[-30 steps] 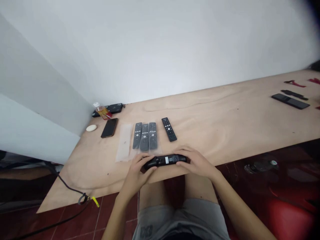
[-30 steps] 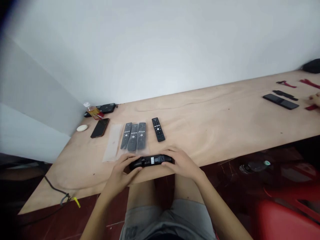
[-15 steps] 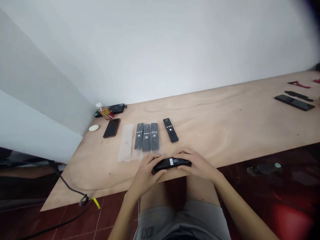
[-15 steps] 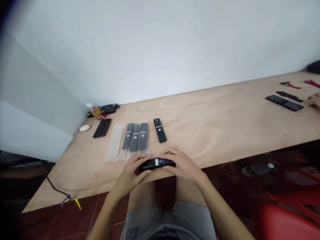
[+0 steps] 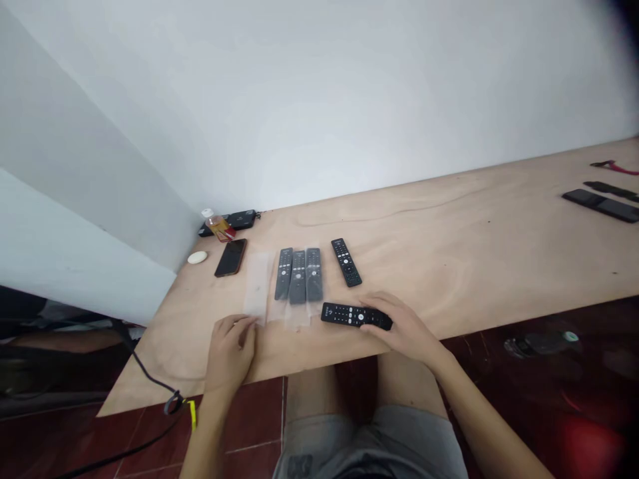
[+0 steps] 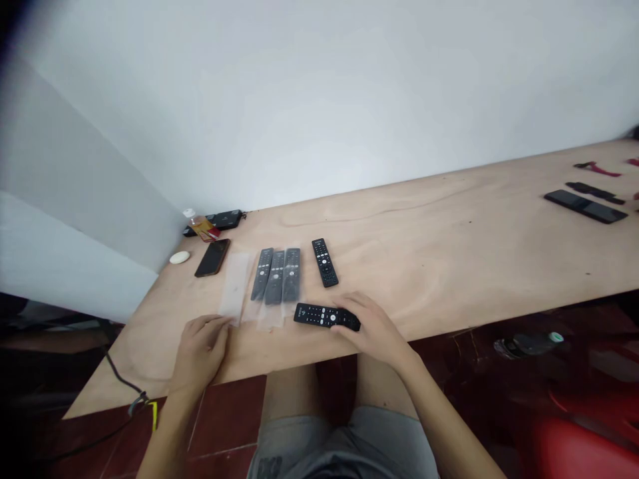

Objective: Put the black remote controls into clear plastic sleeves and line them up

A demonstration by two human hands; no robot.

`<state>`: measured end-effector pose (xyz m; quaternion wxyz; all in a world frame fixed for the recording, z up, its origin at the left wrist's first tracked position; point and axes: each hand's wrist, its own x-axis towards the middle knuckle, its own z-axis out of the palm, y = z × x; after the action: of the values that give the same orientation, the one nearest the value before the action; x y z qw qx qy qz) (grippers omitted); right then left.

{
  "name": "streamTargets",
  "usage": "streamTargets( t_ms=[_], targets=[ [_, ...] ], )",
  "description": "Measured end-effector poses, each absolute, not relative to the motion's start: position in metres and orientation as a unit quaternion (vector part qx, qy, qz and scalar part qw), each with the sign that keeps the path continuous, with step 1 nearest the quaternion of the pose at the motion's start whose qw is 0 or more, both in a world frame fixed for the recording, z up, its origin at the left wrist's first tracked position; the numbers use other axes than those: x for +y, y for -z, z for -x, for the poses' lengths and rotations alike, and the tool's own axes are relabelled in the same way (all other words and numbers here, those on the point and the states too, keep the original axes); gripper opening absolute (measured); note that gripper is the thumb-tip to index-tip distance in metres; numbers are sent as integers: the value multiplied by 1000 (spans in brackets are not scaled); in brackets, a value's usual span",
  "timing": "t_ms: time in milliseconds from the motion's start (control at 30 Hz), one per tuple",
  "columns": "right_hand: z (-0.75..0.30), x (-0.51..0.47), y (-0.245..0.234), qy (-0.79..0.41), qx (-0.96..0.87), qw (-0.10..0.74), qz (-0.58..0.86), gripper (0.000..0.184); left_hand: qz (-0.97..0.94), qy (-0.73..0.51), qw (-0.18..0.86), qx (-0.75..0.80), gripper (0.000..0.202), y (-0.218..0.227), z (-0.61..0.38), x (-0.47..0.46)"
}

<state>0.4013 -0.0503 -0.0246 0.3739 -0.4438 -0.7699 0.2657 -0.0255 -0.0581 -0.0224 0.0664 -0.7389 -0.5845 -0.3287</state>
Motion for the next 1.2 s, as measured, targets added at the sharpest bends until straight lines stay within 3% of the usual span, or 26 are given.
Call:
streamTargets(
  t_ms=[67, 333, 600, 933, 1133, 1200],
  targets=[
    [-400, -51, 20, -259, -789, 346, 437, 56, 725, 354, 46, -589, 18, 19, 10, -63],
    [-405, -53, 9, -339, -794, 365, 347, 47, 708, 422, -96, -558, 11, 10, -78, -81],
    [-405, -52, 7, -327, -798, 358, 358, 50, 712, 464, -139, -508, 17, 14, -128, -88],
    [-404, -51, 5, -319, -799, 362, 359, 46, 850, 269, -111, -440, 33, -2, -95, -80],
    [-402, -51, 2, -324, -803, 363, 345, 49, 864, 268, -154, -398, 36, -1, -86, -60],
    [-402, -52, 2, -323, -799, 369, 347, 49, 863, 282, -156, -389, 27, -2, -86, -58]
  ],
)
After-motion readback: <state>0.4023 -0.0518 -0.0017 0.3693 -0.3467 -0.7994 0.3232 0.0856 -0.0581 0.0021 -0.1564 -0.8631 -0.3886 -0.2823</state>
